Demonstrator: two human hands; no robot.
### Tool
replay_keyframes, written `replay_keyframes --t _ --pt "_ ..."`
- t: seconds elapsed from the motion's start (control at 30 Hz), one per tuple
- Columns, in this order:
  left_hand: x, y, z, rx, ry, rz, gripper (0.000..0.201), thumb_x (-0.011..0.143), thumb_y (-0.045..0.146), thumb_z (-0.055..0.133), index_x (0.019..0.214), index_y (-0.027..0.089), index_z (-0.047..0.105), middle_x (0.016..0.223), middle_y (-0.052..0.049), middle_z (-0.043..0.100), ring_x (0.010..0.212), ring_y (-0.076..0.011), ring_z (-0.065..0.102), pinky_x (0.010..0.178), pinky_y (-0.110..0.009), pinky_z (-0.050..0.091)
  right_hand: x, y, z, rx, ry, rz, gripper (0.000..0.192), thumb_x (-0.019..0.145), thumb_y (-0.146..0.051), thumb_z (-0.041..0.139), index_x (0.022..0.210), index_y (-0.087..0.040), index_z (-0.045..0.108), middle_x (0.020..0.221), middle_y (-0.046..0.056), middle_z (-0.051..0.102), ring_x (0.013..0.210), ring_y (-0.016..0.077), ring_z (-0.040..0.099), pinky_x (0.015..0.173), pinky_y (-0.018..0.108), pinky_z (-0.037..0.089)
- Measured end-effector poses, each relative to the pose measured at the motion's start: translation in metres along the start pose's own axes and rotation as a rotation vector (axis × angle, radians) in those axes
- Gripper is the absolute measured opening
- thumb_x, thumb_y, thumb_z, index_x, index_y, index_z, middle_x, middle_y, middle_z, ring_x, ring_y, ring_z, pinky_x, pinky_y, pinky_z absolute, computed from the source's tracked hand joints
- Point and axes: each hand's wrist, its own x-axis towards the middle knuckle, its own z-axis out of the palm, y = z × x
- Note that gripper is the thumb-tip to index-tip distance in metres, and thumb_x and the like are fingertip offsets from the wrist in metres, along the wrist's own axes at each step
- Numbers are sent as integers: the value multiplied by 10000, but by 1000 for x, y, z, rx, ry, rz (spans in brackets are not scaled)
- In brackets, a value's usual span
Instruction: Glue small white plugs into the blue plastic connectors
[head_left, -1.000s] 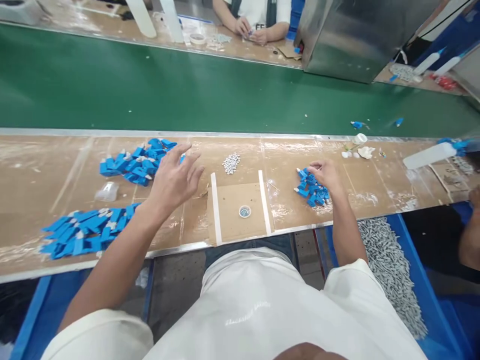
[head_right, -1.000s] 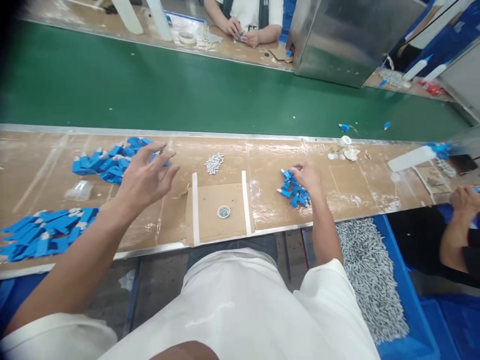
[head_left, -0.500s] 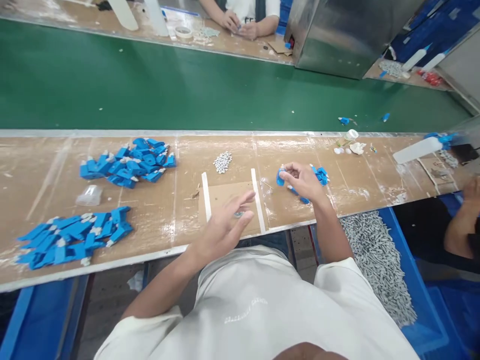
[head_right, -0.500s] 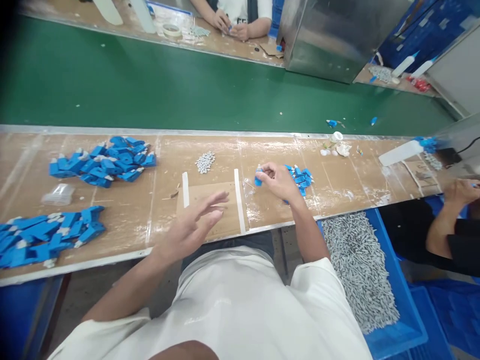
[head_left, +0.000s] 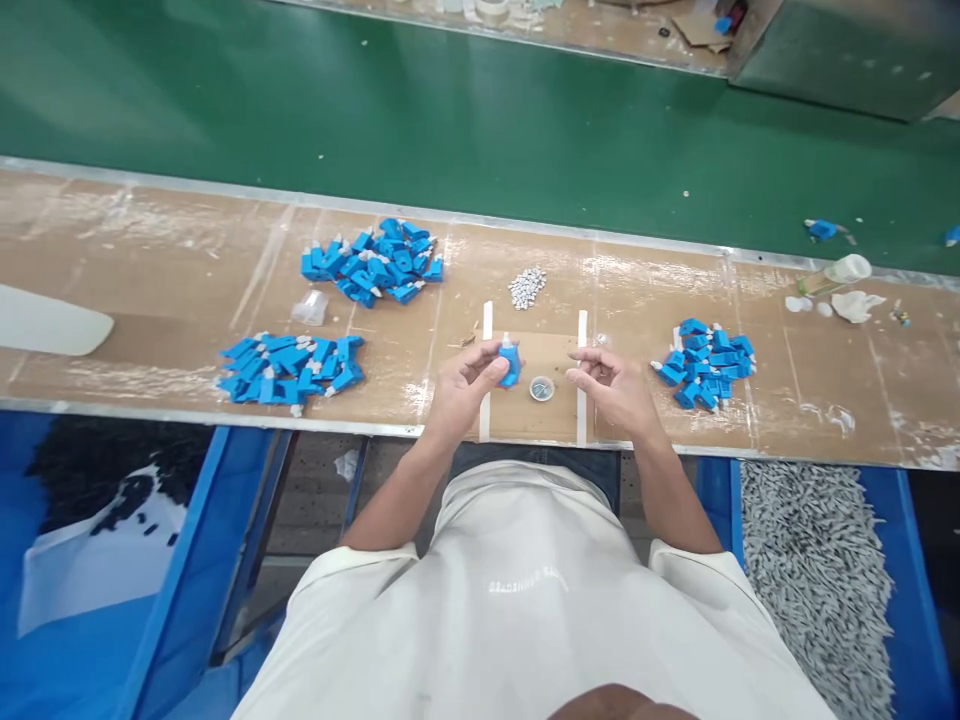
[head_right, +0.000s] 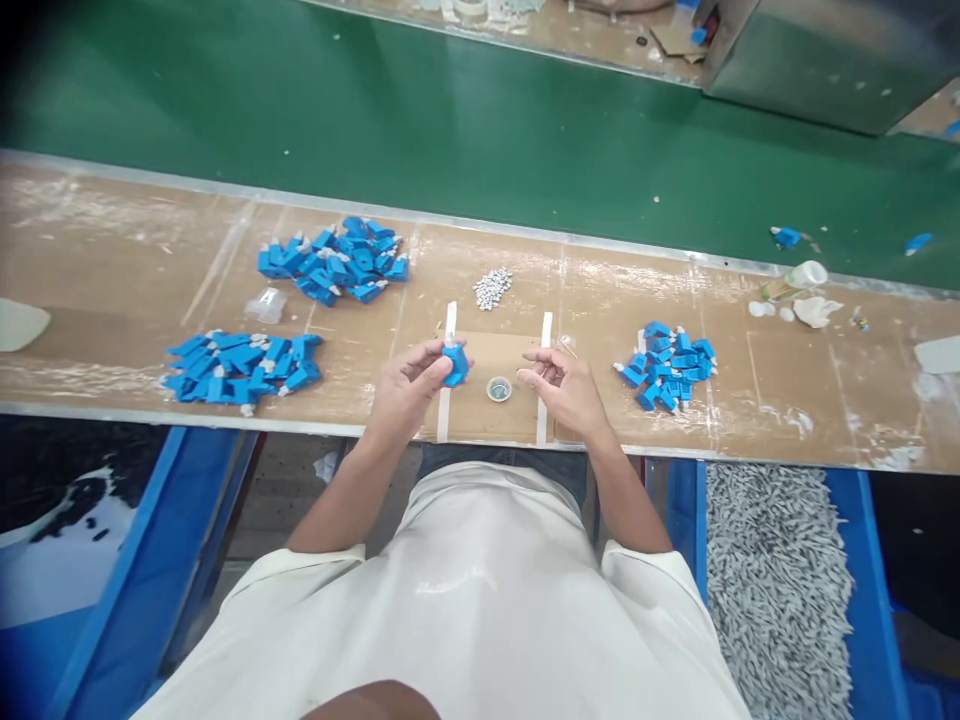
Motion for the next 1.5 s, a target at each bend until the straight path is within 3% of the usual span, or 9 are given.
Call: replay_keyframes --t 0.1,0.27,0.5,0.7,0.9,1.07,1.23,1.37,1.5 --pt "0 -4 -7 -94 41 -64 457 730 490 849 1034 160 759 862 -63 761 692 -142 677 629 -261 568 5 17 10 -45 -29 44 472 696 -569 823 952 -178 758 704 1 636 603 128 515 570 276 441" --pt "-1 -6 -7 -163 99 -132 443 678 463 878 977 160 755 820 -59 753 709 -154 689 598 -243 540 5 28 25 -52 -6 34 397 721 -548 780 865 -179 745 718 7 659 593 123 507 558 266 419" --pt "0 -11 -15 -191 143 -153 431 673 427 880 979 159 739 910 -68 762 697 -134 680 586 -236 513 4 26 30 -189 47 -87 270 822 -457 692 788 -192 727 770 25 660 610 131 519 579 276 440" --pt "0 -17 -18 -223 180 -154 445 671 438 882 982 155 738 886 -56 747 695 -118 675 578 -218 508 -1 21 34 -405 163 -292 179 904 -311 637 764 -212 687 765 32 638 629 155 531 626 306 464" --pt "-1 -19 -17 -247 184 -164 459 661 457 895 967 147 750 821 -41 741 627 -82 627 547 -189 494 -4 18 37 -518 105 -385 207 946 -292 594 759 -218 643 745 43 601 633 170 531 608 318 424" --pt "-2 -19 -13 -306 115 -238 447 675 450 897 943 129 737 732 -41 726 617 -105 651 543 -197 512 -3 17 28 -442 90 -262 236 935 -377 607 762 -217 626 746 29 626 649 165 553 635 313 456" --pt "-3 -19 -6 -406 29 -398 331 752 380 860 844 116 683 696 -47 708 597 -109 678 579 -186 561 4 19 10 -88 133 -72 406 848 -612 689 798 -215 618 695 7 658 613 158 607 539 277 497" --pt "-4 -19 2 -485 -79 -476 279 778 332 843 827 107 684 730 -66 728 611 -106 688 606 -168 576 0 3 3 107 141 -130 418 829 -615 740 824 -211 632 764 36 731 659 173 696 534 273 559" --pt "-7 -14 10 -499 -176 -517 280 802 343 826 845 99 695 776 -74 736 634 -105 697 618 -163 581 -16 -19 9 51 234 -242 307 881 -510 740 859 -211 673 807 52 769 671 186 739 561 295 608"
